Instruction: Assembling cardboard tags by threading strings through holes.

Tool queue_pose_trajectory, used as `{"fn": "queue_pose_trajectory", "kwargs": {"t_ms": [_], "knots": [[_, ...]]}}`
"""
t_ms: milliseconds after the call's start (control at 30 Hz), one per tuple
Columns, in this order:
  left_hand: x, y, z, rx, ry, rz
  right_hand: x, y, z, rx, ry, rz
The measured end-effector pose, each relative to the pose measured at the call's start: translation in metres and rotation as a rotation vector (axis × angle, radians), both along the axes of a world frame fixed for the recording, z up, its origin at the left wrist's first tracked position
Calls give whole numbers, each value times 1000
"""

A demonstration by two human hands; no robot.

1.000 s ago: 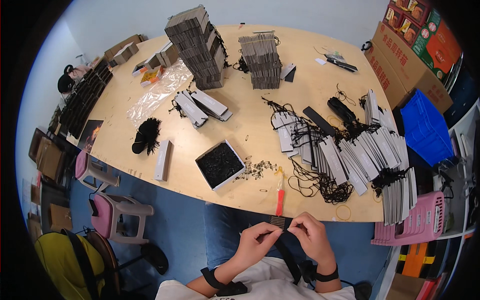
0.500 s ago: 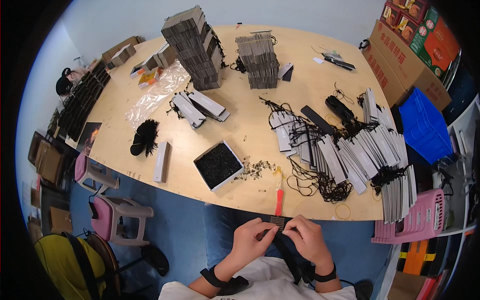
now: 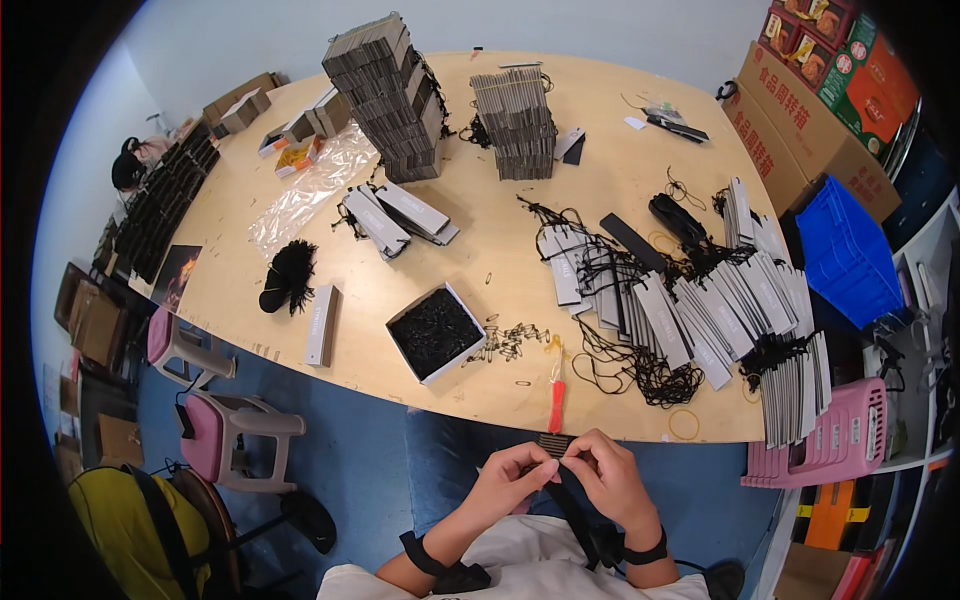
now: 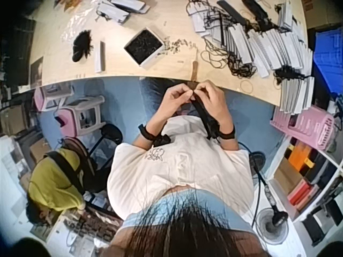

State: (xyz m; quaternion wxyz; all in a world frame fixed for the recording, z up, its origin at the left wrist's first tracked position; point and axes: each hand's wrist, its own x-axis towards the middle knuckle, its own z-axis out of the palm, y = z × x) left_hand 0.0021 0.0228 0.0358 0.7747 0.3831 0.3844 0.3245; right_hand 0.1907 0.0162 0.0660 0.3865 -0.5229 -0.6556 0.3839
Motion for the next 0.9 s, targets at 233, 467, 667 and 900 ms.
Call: {"fn": "queue_pose_trajectory", "kwargs": {"t_ms": [233, 467, 667, 900], "knots": [[4, -3, 5, 122, -37, 197, 6, -1, 4, 5, 32, -76], [-5, 3, 14, -199, -203, 214, 8, 2, 4, 33, -113, -79], [12, -3, 11, 291, 298, 334, -1, -1, 8, 117, -146, 56], [7, -9, -4, 436, 238, 168, 5, 4, 10, 119, -102, 44]]}}
